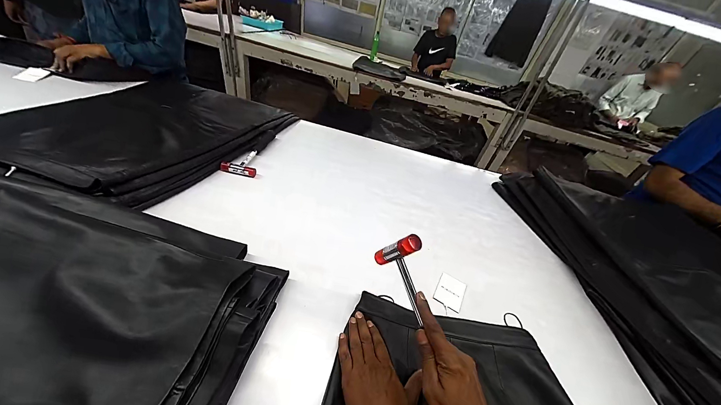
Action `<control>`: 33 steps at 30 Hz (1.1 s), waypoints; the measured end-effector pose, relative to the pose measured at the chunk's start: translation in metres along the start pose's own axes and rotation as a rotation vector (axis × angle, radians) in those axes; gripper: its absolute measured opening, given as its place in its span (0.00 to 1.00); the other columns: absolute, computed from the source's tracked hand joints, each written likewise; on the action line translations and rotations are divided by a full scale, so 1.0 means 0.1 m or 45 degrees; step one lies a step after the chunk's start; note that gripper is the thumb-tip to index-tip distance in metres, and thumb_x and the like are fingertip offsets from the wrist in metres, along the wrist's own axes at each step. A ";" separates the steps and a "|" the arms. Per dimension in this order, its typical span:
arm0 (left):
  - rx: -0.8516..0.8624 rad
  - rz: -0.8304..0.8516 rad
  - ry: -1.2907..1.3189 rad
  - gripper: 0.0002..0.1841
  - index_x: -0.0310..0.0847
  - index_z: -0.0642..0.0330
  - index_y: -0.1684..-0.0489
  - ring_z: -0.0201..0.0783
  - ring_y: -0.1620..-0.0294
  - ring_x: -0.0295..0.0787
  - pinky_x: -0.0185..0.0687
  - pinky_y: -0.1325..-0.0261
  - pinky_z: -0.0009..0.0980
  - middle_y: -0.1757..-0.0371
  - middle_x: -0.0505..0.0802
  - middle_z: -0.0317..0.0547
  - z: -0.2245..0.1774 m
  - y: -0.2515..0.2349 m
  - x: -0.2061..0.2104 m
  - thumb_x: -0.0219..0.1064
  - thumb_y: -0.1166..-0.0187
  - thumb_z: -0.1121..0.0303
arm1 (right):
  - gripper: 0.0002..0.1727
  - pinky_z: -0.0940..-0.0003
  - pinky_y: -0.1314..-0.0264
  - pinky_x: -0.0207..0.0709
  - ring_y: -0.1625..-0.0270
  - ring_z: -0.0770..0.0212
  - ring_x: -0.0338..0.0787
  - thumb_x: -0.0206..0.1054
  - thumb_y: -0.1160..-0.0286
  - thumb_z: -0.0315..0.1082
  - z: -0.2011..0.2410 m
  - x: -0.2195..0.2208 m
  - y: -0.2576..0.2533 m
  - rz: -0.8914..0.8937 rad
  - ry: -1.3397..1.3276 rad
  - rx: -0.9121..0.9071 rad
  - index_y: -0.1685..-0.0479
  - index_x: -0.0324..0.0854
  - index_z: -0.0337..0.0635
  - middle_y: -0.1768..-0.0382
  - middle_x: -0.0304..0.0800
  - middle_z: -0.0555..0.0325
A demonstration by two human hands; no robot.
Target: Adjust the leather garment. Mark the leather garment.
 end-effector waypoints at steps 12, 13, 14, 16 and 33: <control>0.029 0.267 0.073 0.55 0.48 0.73 0.08 0.55 0.03 0.39 0.27 0.05 0.53 0.05 0.50 0.63 0.09 -0.03 -0.17 0.51 0.25 0.32 | 0.30 0.42 0.44 0.80 0.52 0.42 0.91 0.37 0.06 0.54 0.01 -0.06 -0.16 0.733 0.180 0.272 0.05 0.50 0.76 0.55 0.92 0.45; 0.035 0.336 0.102 0.53 0.47 0.72 0.07 0.54 0.02 0.37 0.26 0.05 0.52 0.04 0.48 0.62 0.11 -0.04 -0.22 0.51 0.24 0.34 | 0.30 0.42 0.43 0.79 0.50 0.41 0.91 0.37 0.05 0.53 0.05 -0.10 -0.20 0.791 0.222 0.277 0.05 0.48 0.77 0.54 0.92 0.44; 0.045 0.414 0.128 0.50 0.46 0.70 0.07 0.52 0.02 0.35 0.26 0.05 0.51 0.03 0.46 0.60 0.14 -0.05 -0.28 0.51 0.22 0.37 | 0.30 0.42 0.44 0.79 0.51 0.41 0.91 0.37 0.05 0.52 0.08 -0.10 -0.20 0.806 0.232 0.272 0.05 0.47 0.77 0.55 0.92 0.44; 0.053 0.515 0.169 0.44 0.47 0.68 0.06 0.50 0.02 0.33 0.25 0.05 0.53 0.03 0.45 0.56 0.21 -0.07 -0.39 0.47 0.16 0.42 | 0.30 0.43 0.46 0.80 0.54 0.41 0.91 0.37 0.05 0.52 0.05 -0.07 -0.15 0.755 0.214 0.246 0.05 0.48 0.75 0.58 0.92 0.44; -0.023 0.677 0.014 0.58 0.39 0.74 0.07 0.60 0.02 0.28 0.26 0.07 0.58 0.04 0.39 0.66 0.14 0.09 -0.50 0.56 0.23 0.31 | 0.28 0.59 0.71 0.82 0.79 0.61 0.83 0.44 0.07 0.47 0.14 -0.04 0.19 0.050 -0.055 0.000 0.10 0.67 0.57 0.74 0.89 0.59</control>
Point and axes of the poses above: each hand's wrist, its own y-axis away from the middle knuckle, its own x-axis out of the palm, z = x × y, the point moved 3 cm from there along -y, towards the middle knuckle
